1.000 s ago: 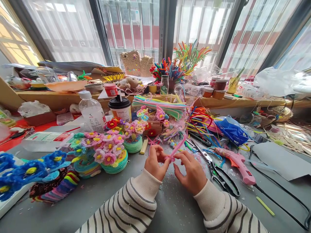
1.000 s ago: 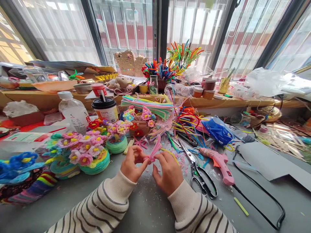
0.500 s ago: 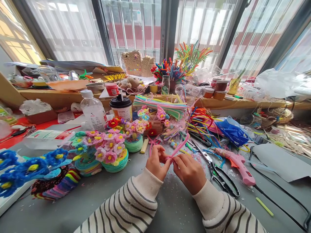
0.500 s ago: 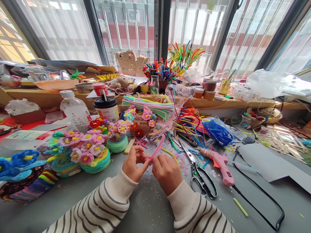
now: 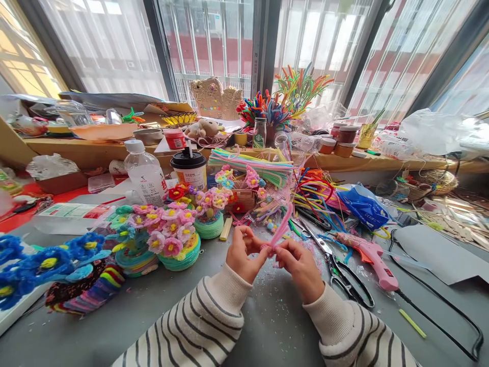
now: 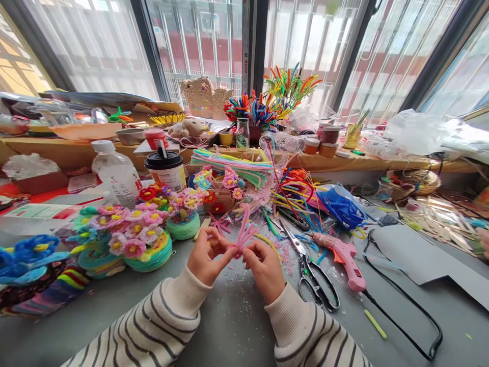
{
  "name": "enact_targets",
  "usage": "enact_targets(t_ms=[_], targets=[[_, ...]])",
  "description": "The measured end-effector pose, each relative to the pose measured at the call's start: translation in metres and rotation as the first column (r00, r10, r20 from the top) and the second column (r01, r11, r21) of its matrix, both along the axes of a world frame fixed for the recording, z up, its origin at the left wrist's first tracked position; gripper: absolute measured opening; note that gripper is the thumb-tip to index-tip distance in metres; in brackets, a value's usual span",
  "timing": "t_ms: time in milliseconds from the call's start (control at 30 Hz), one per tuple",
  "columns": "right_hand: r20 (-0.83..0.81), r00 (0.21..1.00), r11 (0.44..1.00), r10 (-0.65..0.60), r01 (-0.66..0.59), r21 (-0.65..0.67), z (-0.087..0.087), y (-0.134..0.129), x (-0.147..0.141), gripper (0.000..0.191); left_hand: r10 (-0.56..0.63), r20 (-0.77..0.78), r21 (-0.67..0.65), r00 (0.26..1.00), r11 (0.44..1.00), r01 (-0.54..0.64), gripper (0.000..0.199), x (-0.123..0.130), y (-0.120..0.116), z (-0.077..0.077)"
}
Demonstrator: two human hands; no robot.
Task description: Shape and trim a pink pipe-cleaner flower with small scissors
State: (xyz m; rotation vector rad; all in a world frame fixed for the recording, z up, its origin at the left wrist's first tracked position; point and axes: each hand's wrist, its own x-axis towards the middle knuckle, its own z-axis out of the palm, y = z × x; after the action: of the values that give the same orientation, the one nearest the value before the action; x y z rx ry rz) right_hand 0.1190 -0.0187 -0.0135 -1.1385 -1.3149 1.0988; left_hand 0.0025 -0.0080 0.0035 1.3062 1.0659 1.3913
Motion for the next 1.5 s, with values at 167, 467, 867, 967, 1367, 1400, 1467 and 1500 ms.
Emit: enact_targets(t_ms=[167, 467, 867, 967, 1367, 1400, 1467, 1500], targets=[[-0.317, 0.948, 0.972, 0.037, -0.107, -0.207, 0.001, 0.001, -0.001, 0.017, -0.065, 0.164, -0.081, 0.984, 0.994, 0.079, 0.041, -0.002, 0.003, 0.0], [-0.185, 0.98, 0.983, 0.072, -0.101, -0.154, 0.005, 0.004, 0.013, 0.023, -0.055, 0.226, -0.246, 0.973, 0.963, 0.112, 0.049, -0.007, 0.01, -0.002], [-0.3, 0.951, 0.969, 0.075, -0.14, -0.204, -0.003, 0.003, 0.013, 0.018, -0.122, 0.203, -0.351, 0.972, 0.917, 0.188, 0.047, -0.003, 0.009, -0.004], [-0.319, 0.945, 0.968, 0.077, -0.148, -0.203, -0.001, 0.003, 0.013, 0.016, -0.199, 0.145, -0.41, 0.969, 0.88, 0.242, 0.034, -0.003, 0.009, -0.004], [-0.665, 0.734, 0.851, 0.136, -0.431, -0.301, 0.001, -0.001, 0.007, 0.013, -0.217, 0.331, -0.524, 0.918, 0.767, 0.37, 0.028, -0.007, 0.009, 0.001], [-0.698, 0.703, 0.846, 0.136, -0.449, -0.287, 0.001, -0.002, 0.006, 0.012, -0.217, 0.342, -0.522, 0.914, 0.765, 0.377, 0.027, -0.008, 0.009, 0.002], [-0.748, 0.651, 0.843, 0.132, -0.471, -0.26, 0.002, -0.003, 0.005, 0.01, -0.211, 0.367, -0.511, 0.906, 0.769, 0.385, 0.027, -0.008, 0.008, 0.003], [-0.759, 0.638, 0.844, 0.13, -0.473, -0.253, 0.002, -0.003, 0.004, 0.01, -0.207, 0.373, -0.503, 0.904, 0.774, 0.385, 0.027, -0.008, 0.008, 0.003]])
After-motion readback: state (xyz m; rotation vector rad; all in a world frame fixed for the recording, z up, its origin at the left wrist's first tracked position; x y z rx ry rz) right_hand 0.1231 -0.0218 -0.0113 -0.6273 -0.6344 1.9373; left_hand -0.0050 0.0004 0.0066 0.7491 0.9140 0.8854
